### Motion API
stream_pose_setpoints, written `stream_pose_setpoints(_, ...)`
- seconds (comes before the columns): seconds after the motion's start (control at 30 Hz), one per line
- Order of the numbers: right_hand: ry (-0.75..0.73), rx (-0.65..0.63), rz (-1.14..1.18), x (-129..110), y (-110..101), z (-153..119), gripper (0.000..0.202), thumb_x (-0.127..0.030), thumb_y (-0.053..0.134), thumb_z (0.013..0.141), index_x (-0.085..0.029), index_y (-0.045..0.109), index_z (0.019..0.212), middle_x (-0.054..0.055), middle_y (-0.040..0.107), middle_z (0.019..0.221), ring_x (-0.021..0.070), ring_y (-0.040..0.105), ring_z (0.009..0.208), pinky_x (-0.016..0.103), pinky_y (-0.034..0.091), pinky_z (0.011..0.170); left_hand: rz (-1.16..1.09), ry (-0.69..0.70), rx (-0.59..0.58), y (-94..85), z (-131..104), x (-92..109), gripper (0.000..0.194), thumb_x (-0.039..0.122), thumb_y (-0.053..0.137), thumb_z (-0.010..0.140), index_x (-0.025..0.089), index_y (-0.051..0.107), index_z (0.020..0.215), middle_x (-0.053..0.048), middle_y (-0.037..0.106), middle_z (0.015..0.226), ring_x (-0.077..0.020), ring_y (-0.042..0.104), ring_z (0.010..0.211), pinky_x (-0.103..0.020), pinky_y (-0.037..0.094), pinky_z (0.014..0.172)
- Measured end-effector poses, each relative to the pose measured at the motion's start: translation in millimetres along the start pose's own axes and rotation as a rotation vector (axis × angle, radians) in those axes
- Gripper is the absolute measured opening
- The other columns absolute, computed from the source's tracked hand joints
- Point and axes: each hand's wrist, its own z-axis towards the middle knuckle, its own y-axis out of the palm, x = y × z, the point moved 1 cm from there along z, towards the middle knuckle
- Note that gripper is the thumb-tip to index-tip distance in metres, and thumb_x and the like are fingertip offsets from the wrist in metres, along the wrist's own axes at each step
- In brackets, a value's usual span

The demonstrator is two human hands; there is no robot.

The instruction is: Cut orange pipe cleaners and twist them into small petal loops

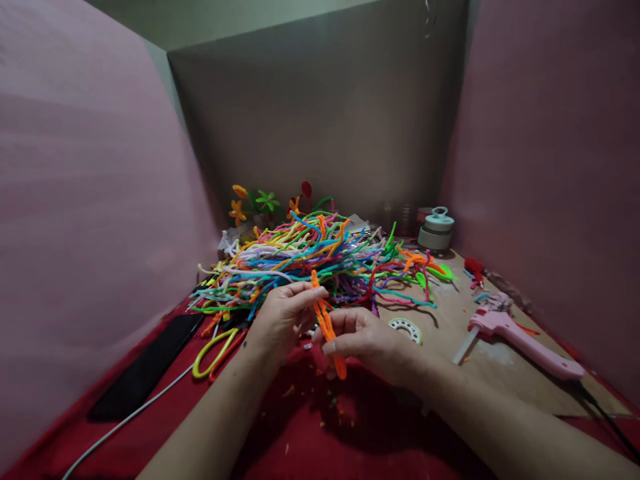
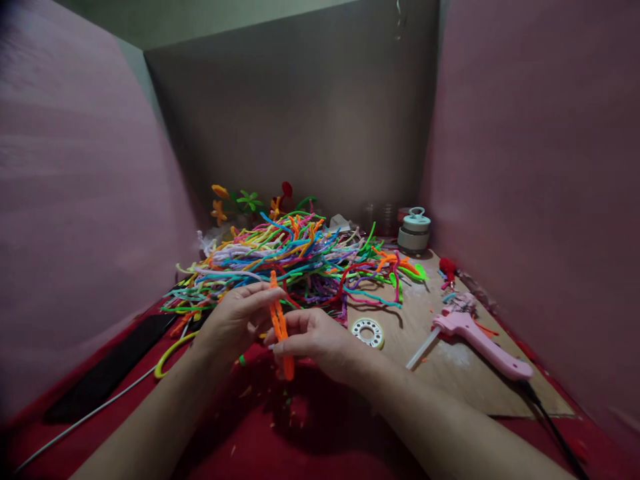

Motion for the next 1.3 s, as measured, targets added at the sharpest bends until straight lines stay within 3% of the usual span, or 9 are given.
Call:
stream_pose_setpoints(0.2, 0.029, 0.057, -0.013, 1.8, 3.5, 1.2, 0.015, -0.025, 0.058, 0.074, -0.012, 0.060, 0.081, -0.002, 0.056, 0.052, 0.0075, 0.049, 0.040, 0.021, 0.042, 0.044, -0.133, -0.015, 0.067, -9.9, 5.4, -10.4, 0.022, 0.031, 0.068, 0.066, 0.012, 0.058, 0.064, 0.008, 0.036, 0.042, -0.0025, 0.030, 0.035, -0.016, 0.022, 0.036)
stream_pose_setpoints(0.37, 0.019, 0.067, -0.029, 3.1, 3.9, 2.0, 0.018, -0.029, 0.052, 0.079, -0.013, 0.060, 0.082, -0.005, 0.051, 0.044, 0.0067, 0.043, 0.032, 0.018, 0.036, 0.034, -0.265, -0.073, 0.014, -7.8, 4.3, -12.7, 0.028, 0.038, 0.059, 0.074, 0.013, 0.055, 0.062, 0.006, 0.037, 0.042, -0.0048, 0.030, 0.034, -0.019, 0.023, 0.035)
stream_pose_setpoints(0.63, -0.003, 0.055, 0.001, 4.6, 1.2, 2.5, 0.018, -0.026, 0.052, 0.079, -0.012, 0.061, 0.085, -0.004, 0.051, 0.044, 0.0067, 0.042, 0.032, 0.017, 0.036, 0.033, -0.277, -0.016, 0.032, -9.8, -0.7, -9.8, 0.021, 0.031, 0.061, 0.071, 0.010, 0.063, 0.075, 0.004, 0.045, 0.049, -0.0049, 0.038, 0.037, -0.019, 0.031, 0.037)
stream_pose_setpoints(0.77, -0.003, 0.034, 0.017, 4.3, 1.3, 2.1, 0.018, -0.028, 0.053, 0.079, -0.012, 0.059, 0.084, -0.004, 0.051, 0.043, 0.0068, 0.040, 0.032, 0.019, 0.037, 0.034, -0.203, -0.033, -0.020, -7.6, -4.8, -9.2, 0.020, 0.026, 0.066, 0.068, 0.012, 0.064, 0.080, 0.001, 0.054, 0.056, -0.0083, 0.048, 0.045, -0.020, 0.039, 0.042)
stream_pose_setpoints(0.9, 0.002, 0.074, -0.017, 1.1, 3.0, 2.0, 0.020, -0.033, 0.053, 0.080, -0.014, 0.056, 0.087, 0.001, 0.061, 0.060, 0.0087, 0.051, 0.042, 0.023, 0.043, 0.046, -0.169, 0.001, 0.040, -6.3, -5.6, -9.3, 0.016, 0.023, 0.069, 0.066, 0.013, 0.061, 0.074, 0.003, 0.052, 0.055, -0.0051, 0.046, 0.045, -0.018, 0.041, 0.046)
stream_pose_setpoints(1.0, -0.103, 0.240, -0.231, -1.4, 4.2, 1.8, 0.023, -0.031, 0.056, 0.078, -0.015, 0.056, 0.095, 0.004, 0.064, 0.078, 0.0119, 0.057, 0.059, 0.027, 0.046, 0.059, -0.178, 0.078, 0.136, -9.5, -3.0, -8.9, 0.017, 0.024, 0.070, 0.065, 0.012, 0.060, 0.069, 0.007, 0.043, 0.049, -0.0011, 0.036, 0.039, -0.013, 0.030, 0.039)
stream_pose_setpoints(1.1, -0.270, 0.407, -0.714, -1.3, 5.6, -1.0, 0.021, -0.024, 0.057, 0.076, -0.017, 0.059, 0.096, 0.005, 0.063, 0.085, 0.0152, 0.056, 0.073, 0.029, 0.043, 0.068, -0.183, 0.097, 0.174, -12.3, -1.1, -8.2, 0.018, 0.025, 0.071, 0.064, 0.013, 0.059, 0.070, 0.008, 0.040, 0.048, -0.0009, 0.034, 0.038, -0.013, 0.025, 0.037)
stream_pose_setpoints(1.2, -0.380, 0.450, -1.057, 1.7, 6.3, -4.5, 0.015, -0.021, 0.049, 0.081, -0.019, 0.061, 0.091, 0.005, 0.063, 0.082, 0.0164, 0.055, 0.074, 0.029, 0.039, 0.069, -0.188, 0.105, 0.170, -11.8, -1.3, -7.3, 0.019, 0.025, 0.071, 0.064, 0.013, 0.056, 0.066, 0.008, 0.039, 0.047, -0.0013, 0.032, 0.037, -0.014, 0.023, 0.036)
stream_pose_setpoints(1.3, -0.367, 0.454, -1.108, 3.1, 5.4, -5.1, 0.017, -0.022, 0.045, 0.084, -0.018, 0.060, 0.077, 0.004, 0.061, 0.071, 0.0146, 0.053, 0.064, 0.027, 0.037, 0.061, -0.199, 0.113, 0.160, -10.0, -3.0, -7.4, 0.019, 0.025, 0.071, 0.064, 0.013, 0.057, 0.066, 0.008, 0.039, 0.047, -0.0018, 0.033, 0.038, -0.015, 0.024, 0.037)
